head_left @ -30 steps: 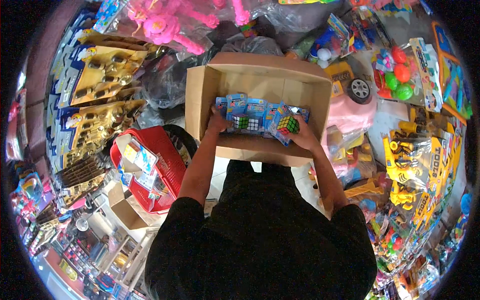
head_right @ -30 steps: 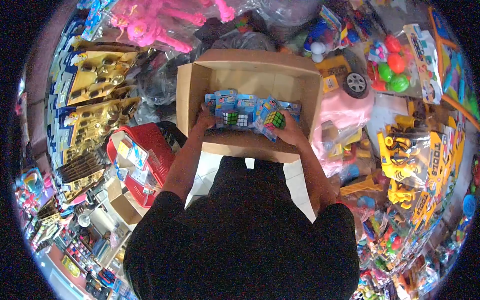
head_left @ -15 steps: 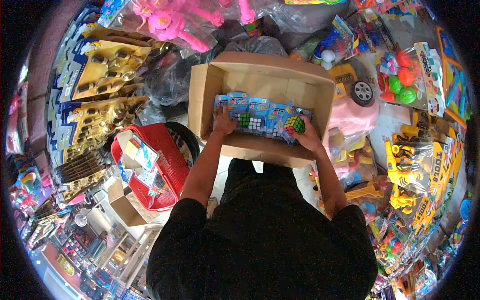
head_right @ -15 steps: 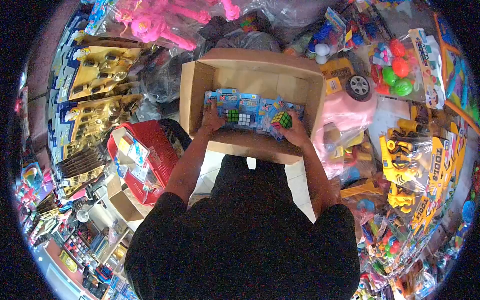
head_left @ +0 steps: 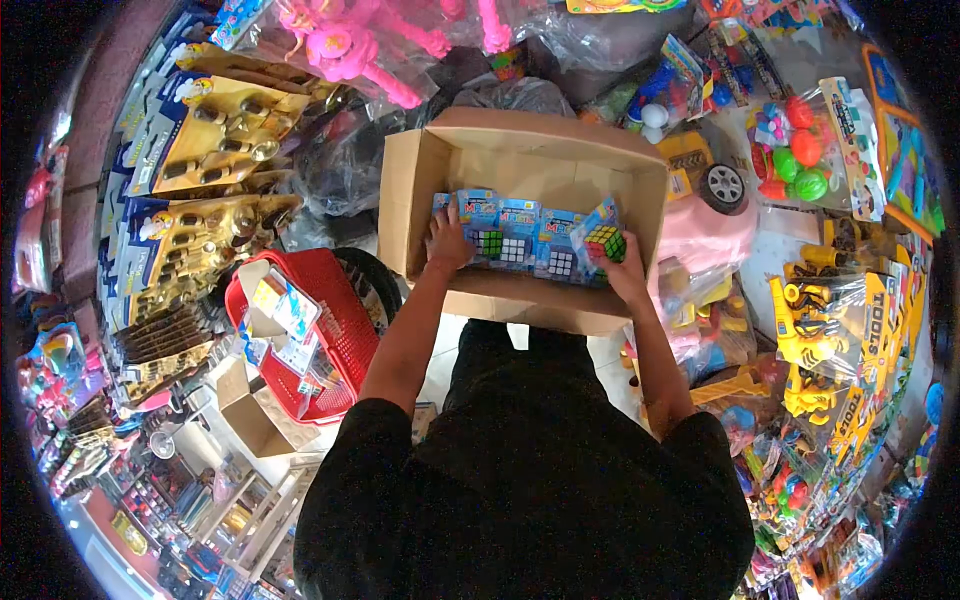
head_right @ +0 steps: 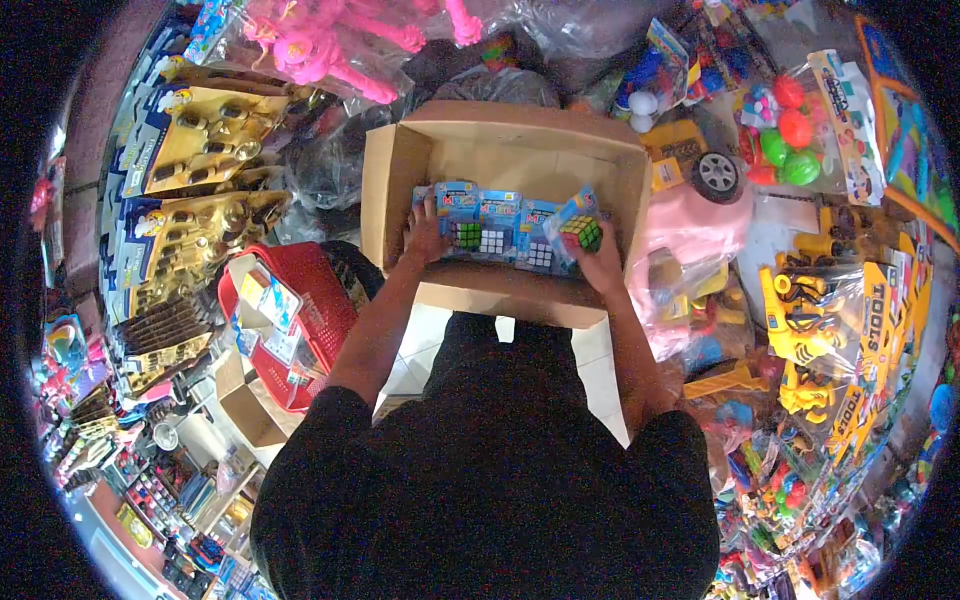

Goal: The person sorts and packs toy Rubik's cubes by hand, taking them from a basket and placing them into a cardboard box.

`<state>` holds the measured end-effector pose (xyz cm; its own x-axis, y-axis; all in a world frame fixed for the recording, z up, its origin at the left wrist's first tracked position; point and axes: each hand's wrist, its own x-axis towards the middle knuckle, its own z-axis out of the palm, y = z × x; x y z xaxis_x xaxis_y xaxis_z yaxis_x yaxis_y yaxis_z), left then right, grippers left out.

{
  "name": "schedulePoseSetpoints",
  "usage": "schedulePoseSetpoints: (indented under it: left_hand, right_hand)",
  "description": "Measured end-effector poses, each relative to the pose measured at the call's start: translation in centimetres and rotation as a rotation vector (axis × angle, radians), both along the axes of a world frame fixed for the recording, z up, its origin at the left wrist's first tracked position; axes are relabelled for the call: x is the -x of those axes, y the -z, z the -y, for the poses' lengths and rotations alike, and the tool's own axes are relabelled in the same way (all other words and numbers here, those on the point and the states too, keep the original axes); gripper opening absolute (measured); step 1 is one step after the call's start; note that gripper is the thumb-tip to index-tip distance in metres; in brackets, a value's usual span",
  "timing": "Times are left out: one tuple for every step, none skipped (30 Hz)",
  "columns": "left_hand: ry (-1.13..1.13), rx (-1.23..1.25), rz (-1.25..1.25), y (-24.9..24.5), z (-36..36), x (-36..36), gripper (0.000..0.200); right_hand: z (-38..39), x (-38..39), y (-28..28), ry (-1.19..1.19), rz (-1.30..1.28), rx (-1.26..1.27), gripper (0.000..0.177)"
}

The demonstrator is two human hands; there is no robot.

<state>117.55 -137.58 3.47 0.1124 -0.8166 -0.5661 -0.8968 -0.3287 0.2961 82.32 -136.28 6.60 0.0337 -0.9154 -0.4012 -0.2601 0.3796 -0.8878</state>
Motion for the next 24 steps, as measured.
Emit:
schedulePoseSetpoints:
  left_hand:
    - [0.050,0.039,-0.009,-1.0,0.2,0.4,0.092]
    - [0.099,0.077,-0.018,-1.9,0.3,0.9,0.093]
    - [0.118,0.010,0.014,-2.7,0.5,1.8,0.091]
    - [0.136,-0.057,0.045,-3.3,0.6,2.8,0.089]
    - [0.151,-0.122,0.076,-3.6,0.6,3.4,0.087]
    - [0.177,-0.146,0.129,-3.0,0.3,3.4,0.085]
    - [0.201,-0.167,0.181,-2.0,0.0,3.5,0.083]
    - [0.224,-0.187,0.233,-1.2,-0.2,3.5,0.082]
    - [0.213,-0.174,0.209,-1.3,-0.1,3.5,0.081]
    - [0.203,-0.162,0.183,-1.4,-0.1,3.4,0.080]
    - [0.194,-0.155,0.158,-1.5,-0.3,3.3,0.080]
    - [0.218,-0.159,0.116,-1.6,-0.5,2.9,0.080]
    - [0.245,-0.162,0.075,-1.7,-0.5,2.4,0.079]
    - [0.271,-0.159,0.036,-1.9,-0.2,1.7,0.079]
    - [0.295,-0.147,-0.003,-1.4,-0.4,0.9,0.078]
    - [0.321,-0.135,-0.041,-0.4,-0.8,0.0,0.077]
    - [0.346,-0.126,-0.080,0.6,-1.1,-0.9,0.076]
    - [0.351,-0.106,-0.091,0.5,-0.9,-1.4,0.075]
    - [0.357,-0.088,-0.104,0.5,-0.8,-1.8,0.075]
    - [0.363,-0.073,-0.121,0.6,-0.8,-2.0,0.074]
    - [0.336,-0.033,-0.145,0.5,-0.6,-2.3,0.074]
    - [0.309,0.008,-0.171,-0.1,0.1,-2.6,0.074]
    - [0.280,0.048,-0.196,-0.6,0.7,-2.5,0.073]
    - [0.254,0.051,-0.176,-1.8,1.3,-1.8,0.073]
  right_hand:
    - [0.1,0.5,0.1,-0.005,-0.040,0.022,0.058]
    - [0.0,0.8,0.2,-0.012,-0.080,0.042,0.058]
    - [0.2,0.7,-0.6,0.024,0.066,0.059,0.056]
    - [0.2,0.8,-0.5,0.032,0.038,0.048,0.056]
    - [0.4,0.8,-0.5,0.039,0.009,0.038,0.055]
    - [0.6,0.9,-0.4,0.046,-0.021,0.030,0.054]
    - [0.7,1.1,0.1,0.065,-0.003,0.046,0.055]
    - [0.7,1.2,0.6,0.084,0.016,0.065,0.055]
    - [1.1,1.2,0.7,0.101,0.034,0.084,0.055]
    - [1.6,1.4,0.7,0.101,0.056,0.080,0.055]
    - [1.9,1.5,0.7,0.103,0.079,0.072,0.055]
    - [1.9,1.6,0.5,0.108,0.101,0.061,0.055]
    - [1.9,1.5,0.3,0.093,0.076,0.070,0.055]
    - [2.2,1.3,0.1,0.078,0.052,0.086,0.055]
    - [2.8,1.2,0.0,0.063,0.030,0.106,0.055]
    - [3.1,1.5,1.0,0.001,-0.095,0.173,0.056]
    - [3.3,1.8,2.2,-0.061,-0.222,0.236,0.057]
    - [3.6,1.8,2.3,-0.107,-0.315,0.254,0.058]
    - [4.2,1.4,1.6,-0.151,-0.408,0.272,0.060]
    - [4.6,1.0,0.9,-0.180,-0.468,0.243,0.062]
    - [4.9,0.5,0.0,-0.209,-0.530,0.211,0.065]
    - [5.2,0.4,0.5,-0.251,-0.598,0.226,0.066]
    - [5.8,0.2,1.1,-0.295,-0.666,0.242,0.066]
    - [6.4,0.1,1.9,-0.340,-0.733,0.259,0.067]
